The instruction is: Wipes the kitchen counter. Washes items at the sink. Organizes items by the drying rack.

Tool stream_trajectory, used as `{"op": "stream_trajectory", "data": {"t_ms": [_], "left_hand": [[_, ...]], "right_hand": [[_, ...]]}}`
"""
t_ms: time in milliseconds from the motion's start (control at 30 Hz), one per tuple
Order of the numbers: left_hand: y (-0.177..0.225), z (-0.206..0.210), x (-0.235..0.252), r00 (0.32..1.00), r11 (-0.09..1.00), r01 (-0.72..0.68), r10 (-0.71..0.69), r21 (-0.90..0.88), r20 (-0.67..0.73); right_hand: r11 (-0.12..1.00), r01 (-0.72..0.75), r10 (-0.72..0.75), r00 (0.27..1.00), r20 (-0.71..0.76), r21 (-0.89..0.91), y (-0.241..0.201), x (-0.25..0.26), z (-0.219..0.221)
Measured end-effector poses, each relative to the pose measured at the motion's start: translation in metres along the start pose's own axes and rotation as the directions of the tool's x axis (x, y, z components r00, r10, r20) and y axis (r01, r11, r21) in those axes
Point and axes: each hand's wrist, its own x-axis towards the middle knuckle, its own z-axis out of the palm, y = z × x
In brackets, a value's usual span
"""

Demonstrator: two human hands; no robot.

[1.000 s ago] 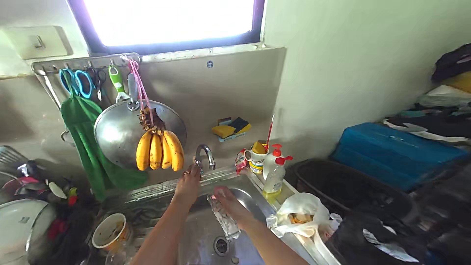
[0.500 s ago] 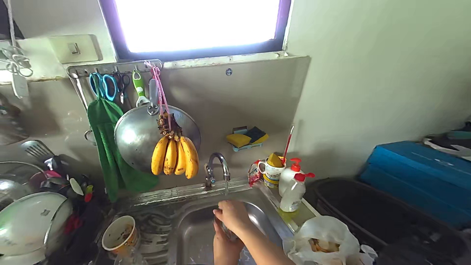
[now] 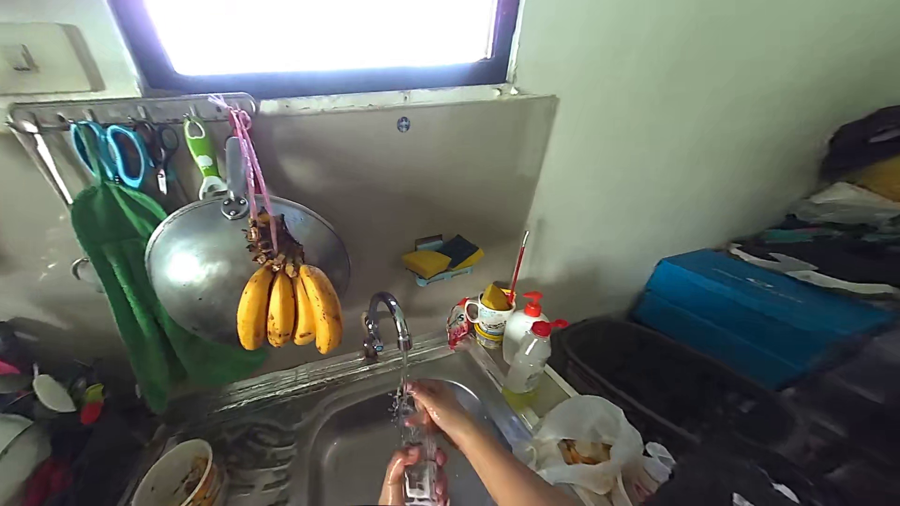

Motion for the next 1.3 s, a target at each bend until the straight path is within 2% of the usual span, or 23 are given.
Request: {"op": "stream_trajectory", "data": {"t_ms": [33, 67, 133, 200, 267, 333, 400, 433, 467, 533, 600, 700, 800, 933, 1000, 1033, 1067, 1100, 1133, 1200, 1233, 1267, 1300], "left_hand": [[-0.002, -0.006, 0.004, 0.997, 0.996, 0.037, -0.031, -0.084, 0.075], [-0.004, -0.006, 0.004, 0.999, 0.999, 0.022, -0.02, -0.046, 0.033], [-0.003, -0.001, 0.009, 0.981, 0.961, -0.045, 0.094, 0.272, -0.171], [-0.002, -0.003, 0.022, 0.935, 0.877, -0.093, 0.24, 0.472, -0.262], [0.006, -0.011, 0.031, 0.915, 0.793, -0.168, 0.346, 0.586, -0.206], [0.022, -0.016, 0.034, 0.908, 0.676, -0.202, 0.4, 0.709, -0.122], [0.042, -0.015, 0.032, 0.919, 0.643, -0.188, 0.382, 0.743, -0.098], [0.049, -0.011, 0.033, 0.92, 0.682, -0.173, 0.37, 0.71, -0.131], [0.054, -0.006, 0.034, 0.92, 0.736, -0.153, 0.349, 0.659, -0.177], [0.056, 0.006, 0.038, 0.931, 0.856, -0.143, 0.287, 0.496, -0.225], [0.053, 0.009, 0.04, 0.964, 0.908, -0.137, 0.215, 0.397, -0.159], [0.053, 0.007, 0.035, 0.986, 0.921, -0.111, 0.149, 0.374, -0.073], [0.055, 0.008, 0.032, 0.97, 0.903, -0.177, 0.228, 0.391, -0.089], [0.057, 0.017, 0.038, 0.925, 0.801, -0.211, 0.349, 0.56, -0.151], [0.06, 0.014, 0.034, 0.942, 0.753, -0.129, 0.297, 0.645, -0.158], [0.064, 0.011, 0.027, 0.964, 0.707, -0.054, 0.222, 0.705, -0.149], [0.066, 0.008, 0.017, 0.983, 0.651, 0.024, 0.124, 0.759, -0.137], [0.066, 0.007, 0.009, 0.987, 0.584, 0.089, 0.056, 0.807, -0.15], [0.06, 0.007, 0.004, 0.979, 0.49, 0.149, 0.05, 0.859, -0.198], [0.032, 0.004, 0.004, 0.926, 0.379, 0.234, 0.193, 0.895, -0.324], [0.017, 0.003, 0.001, 0.891, 0.457, 0.212, 0.272, 0.864, -0.363], [0.011, 0.002, -0.002, 0.884, 0.613, 0.142, 0.276, 0.777, -0.379], [0.013, 0.002, -0.007, 0.916, 0.803, 0.05, 0.201, 0.594, -0.348]], "right_hand": [[0.999, 0.003, -0.003, 1.0, 0.016, -0.035, -0.004, 0.001, 0.0], [0.968, 0.018, -0.006, 0.999, 0.049, -0.249, -0.012, 0.002, 0.0], [0.719, 0.106, -0.04, 0.993, 0.112, -0.687, -0.035, -0.004, 0.006], [0.484, 0.259, -0.132, 0.966, 0.223, -0.836, -0.048, -0.012, 0.017], [0.438, 0.326, -0.071, 0.942, 0.329, -0.838, -0.06, -0.015, 0.016], [0.553, 0.247, 0.013, 0.953, 0.304, -0.796, -0.056, -0.016, 0.004], [0.832, 0.041, -0.012, 0.998, 0.057, -0.553, -0.025, -0.018, -0.015], [0.96, -0.05, 0.02, 0.994, -0.109, -0.277, -0.008, -0.019, -0.019], [0.992, -0.109, 0.12, 0.965, -0.232, 0.061, 0.008, -0.024, -0.015], [0.811, -0.132, 0.348, 0.892, -0.289, 0.571, 0.036, -0.039, 0.009], [0.549, -0.074, 0.462, 0.857, -0.229, 0.832, 0.055, -0.053, 0.035], [0.351, -0.037, 0.507, 0.848, -0.156, 0.936, 0.067, -0.056, 0.048], [0.326, -0.059, 0.524, 0.842, -0.129, 0.943, 0.065, -0.054, 0.052], [0.28, -0.031, 0.55, 0.824, -0.134, 0.96, 0.06, -0.056, 0.067], [0.442, -0.072, 0.536, 0.82, -0.199, 0.894, 0.066, -0.052, 0.059], [0.607, -0.107, 0.492, 0.829, -0.266, 0.788, 0.068, -0.047, 0.048], [0.805, -0.137, 0.395, 0.85, -0.349, 0.577, 0.068, -0.04, 0.034], [0.953, -0.168, 0.261, 0.878, -0.401, 0.253, 0.061, -0.033, 0.02], [0.975, -0.2, 0.154, 0.923, -0.354, -0.097, 0.045, -0.026, 0.009], [0.765, -0.199, 0.136, 0.98, -0.148, -0.613, -0.004, -0.019, 0.016], [0.687, -0.162, 0.141, 0.986, -0.089, -0.708, -0.018, -0.018, 0.027], [0.705, -0.147, 0.132, 0.988, -0.076, -0.694, -0.023, -0.015, 0.033], [0.826, -0.134, 0.094, 0.991, -0.1, -0.547, -0.02, -0.01, 0.032]]}}
